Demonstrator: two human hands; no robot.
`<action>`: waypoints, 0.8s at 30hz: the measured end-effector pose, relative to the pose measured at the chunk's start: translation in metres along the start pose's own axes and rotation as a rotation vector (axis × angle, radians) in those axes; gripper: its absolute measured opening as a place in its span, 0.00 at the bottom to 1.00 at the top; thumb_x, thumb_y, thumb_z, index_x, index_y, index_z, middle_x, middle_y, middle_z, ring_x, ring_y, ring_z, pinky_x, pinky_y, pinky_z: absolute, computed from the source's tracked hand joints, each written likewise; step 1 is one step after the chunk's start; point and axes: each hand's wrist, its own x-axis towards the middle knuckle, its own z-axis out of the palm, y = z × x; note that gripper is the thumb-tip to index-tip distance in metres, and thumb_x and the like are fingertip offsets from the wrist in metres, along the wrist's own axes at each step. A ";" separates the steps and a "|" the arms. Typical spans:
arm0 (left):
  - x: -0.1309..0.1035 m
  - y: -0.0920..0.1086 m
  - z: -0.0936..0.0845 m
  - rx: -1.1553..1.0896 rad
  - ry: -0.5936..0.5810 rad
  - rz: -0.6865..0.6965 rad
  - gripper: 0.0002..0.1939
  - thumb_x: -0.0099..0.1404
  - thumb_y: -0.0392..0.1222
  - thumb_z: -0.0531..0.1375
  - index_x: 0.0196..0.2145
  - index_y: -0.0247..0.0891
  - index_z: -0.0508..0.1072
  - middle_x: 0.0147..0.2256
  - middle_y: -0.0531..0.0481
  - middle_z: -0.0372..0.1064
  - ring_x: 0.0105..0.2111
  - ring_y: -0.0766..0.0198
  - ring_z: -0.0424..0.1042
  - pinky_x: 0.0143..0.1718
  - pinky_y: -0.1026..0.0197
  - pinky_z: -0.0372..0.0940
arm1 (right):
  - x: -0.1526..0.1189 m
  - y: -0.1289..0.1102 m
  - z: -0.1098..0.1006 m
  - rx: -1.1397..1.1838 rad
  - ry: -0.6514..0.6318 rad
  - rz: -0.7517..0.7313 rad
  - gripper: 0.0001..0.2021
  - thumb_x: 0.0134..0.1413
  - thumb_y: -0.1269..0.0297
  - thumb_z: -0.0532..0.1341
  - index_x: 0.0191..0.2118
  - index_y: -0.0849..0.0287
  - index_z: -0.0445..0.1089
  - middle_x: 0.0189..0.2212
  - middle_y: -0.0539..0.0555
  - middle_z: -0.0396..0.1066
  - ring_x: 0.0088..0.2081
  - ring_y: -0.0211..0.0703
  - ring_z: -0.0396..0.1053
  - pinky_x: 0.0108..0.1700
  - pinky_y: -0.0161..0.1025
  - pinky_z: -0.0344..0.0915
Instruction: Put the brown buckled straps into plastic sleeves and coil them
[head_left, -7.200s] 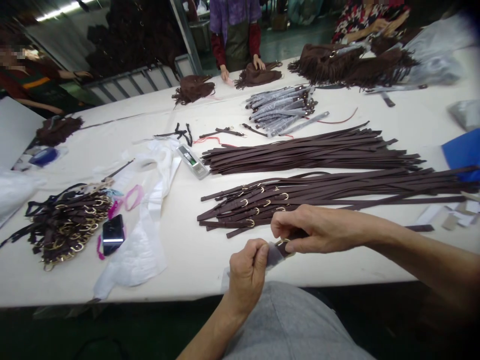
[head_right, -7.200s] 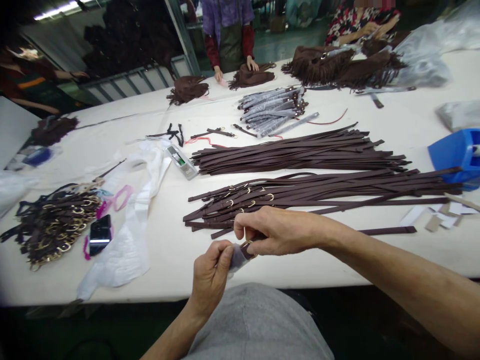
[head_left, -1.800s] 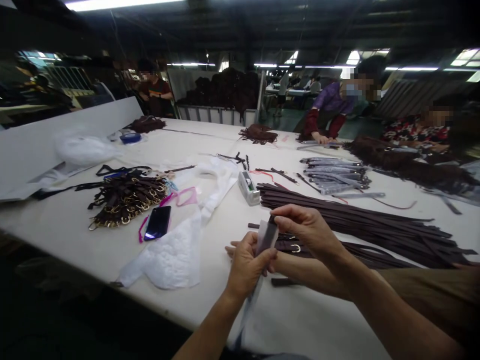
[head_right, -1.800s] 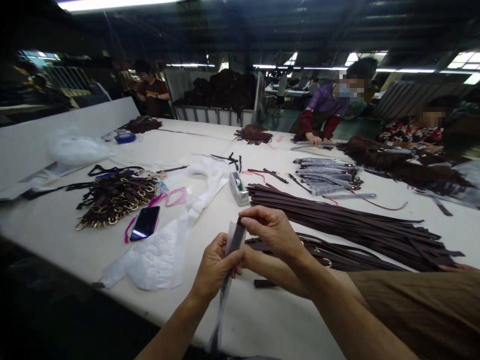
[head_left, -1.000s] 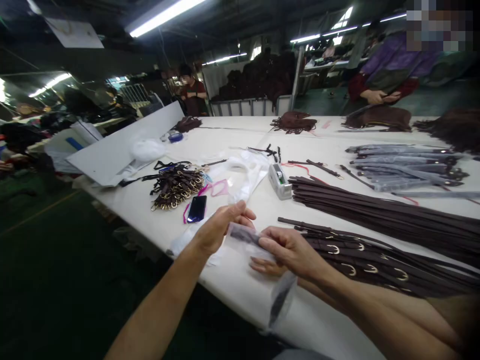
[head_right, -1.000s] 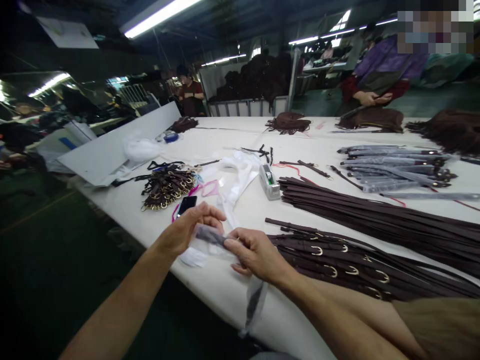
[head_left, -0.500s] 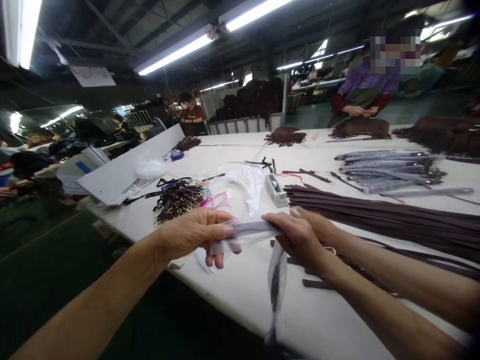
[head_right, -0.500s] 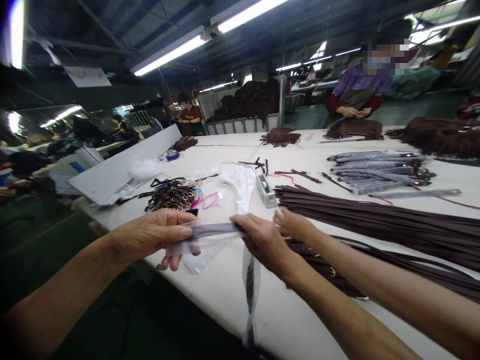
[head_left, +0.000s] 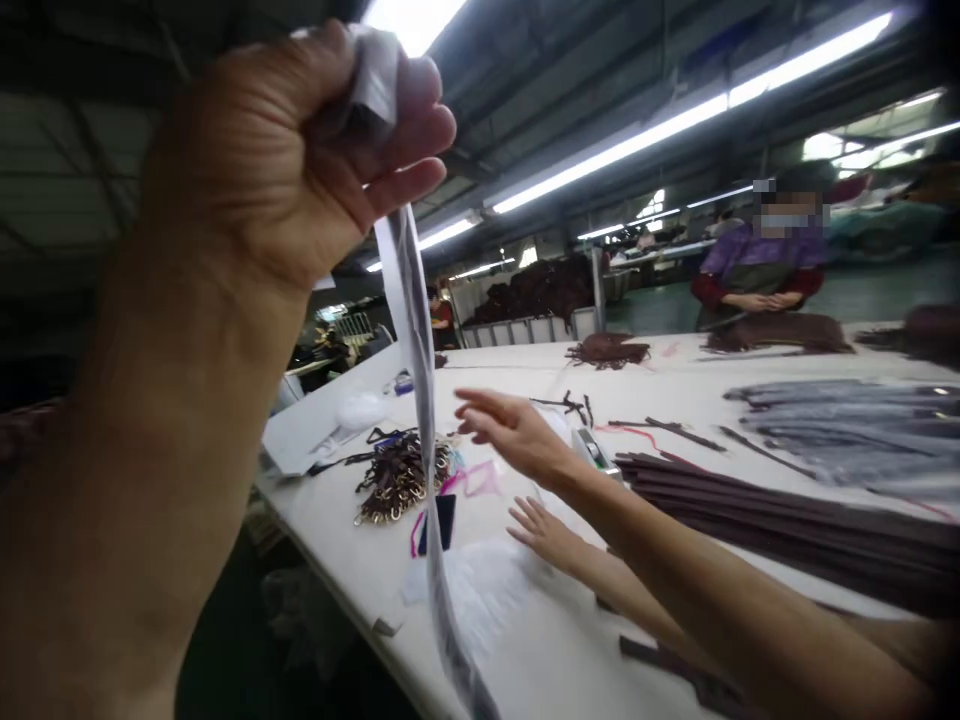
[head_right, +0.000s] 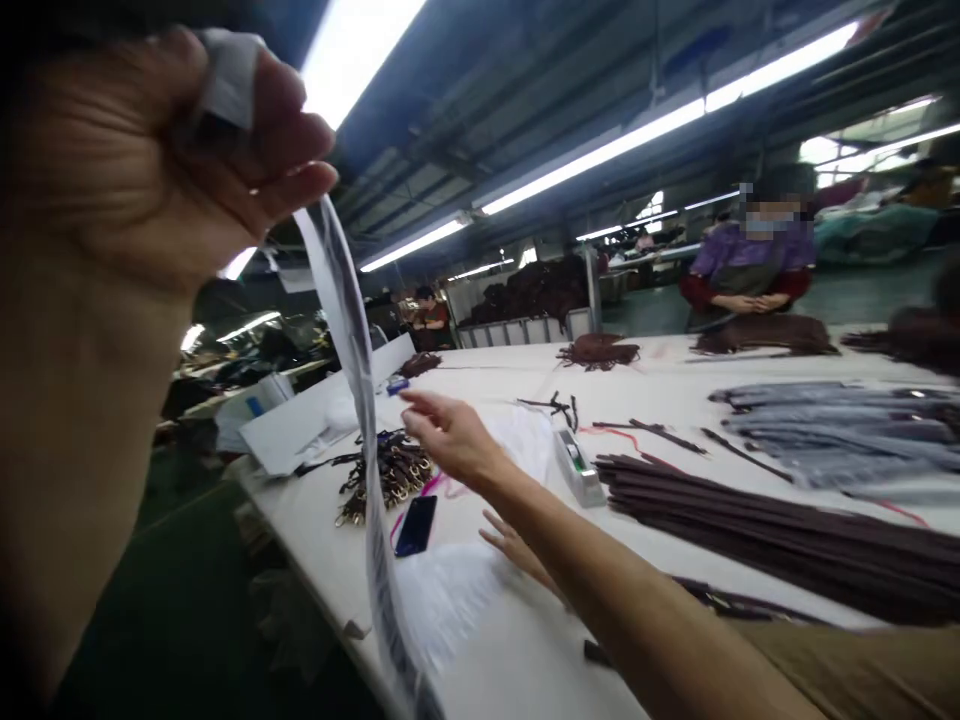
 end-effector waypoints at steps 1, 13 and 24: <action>0.010 0.008 -0.003 0.039 0.045 -0.005 0.10 0.65 0.34 0.49 0.37 0.26 0.68 0.32 0.52 0.72 0.41 0.60 0.72 0.42 0.55 0.66 | 0.009 -0.012 0.002 0.065 0.059 -0.024 0.21 0.56 0.55 0.53 0.51 0.62 0.63 0.40 0.59 0.70 0.37 0.40 0.69 0.37 0.38 0.67; 0.019 0.019 -0.012 0.137 0.144 0.009 0.09 0.63 0.32 0.49 0.37 0.29 0.67 0.34 0.49 0.71 0.41 0.59 0.72 0.41 0.55 0.65 | 0.008 -0.014 0.065 0.321 0.052 0.110 0.19 0.50 0.49 0.57 0.35 0.64 0.67 0.25 0.53 0.69 0.25 0.38 0.67 0.27 0.37 0.65; -0.075 -0.052 -0.058 0.980 -0.011 0.016 0.06 0.60 0.38 0.53 0.28 0.36 0.67 0.27 0.50 0.64 0.27 0.65 0.62 0.33 0.62 0.59 | -0.054 -0.075 -0.043 0.374 0.163 0.089 0.22 0.50 0.56 0.61 0.53 0.45 0.61 0.13 0.41 0.53 0.11 0.25 0.42 0.13 0.28 0.38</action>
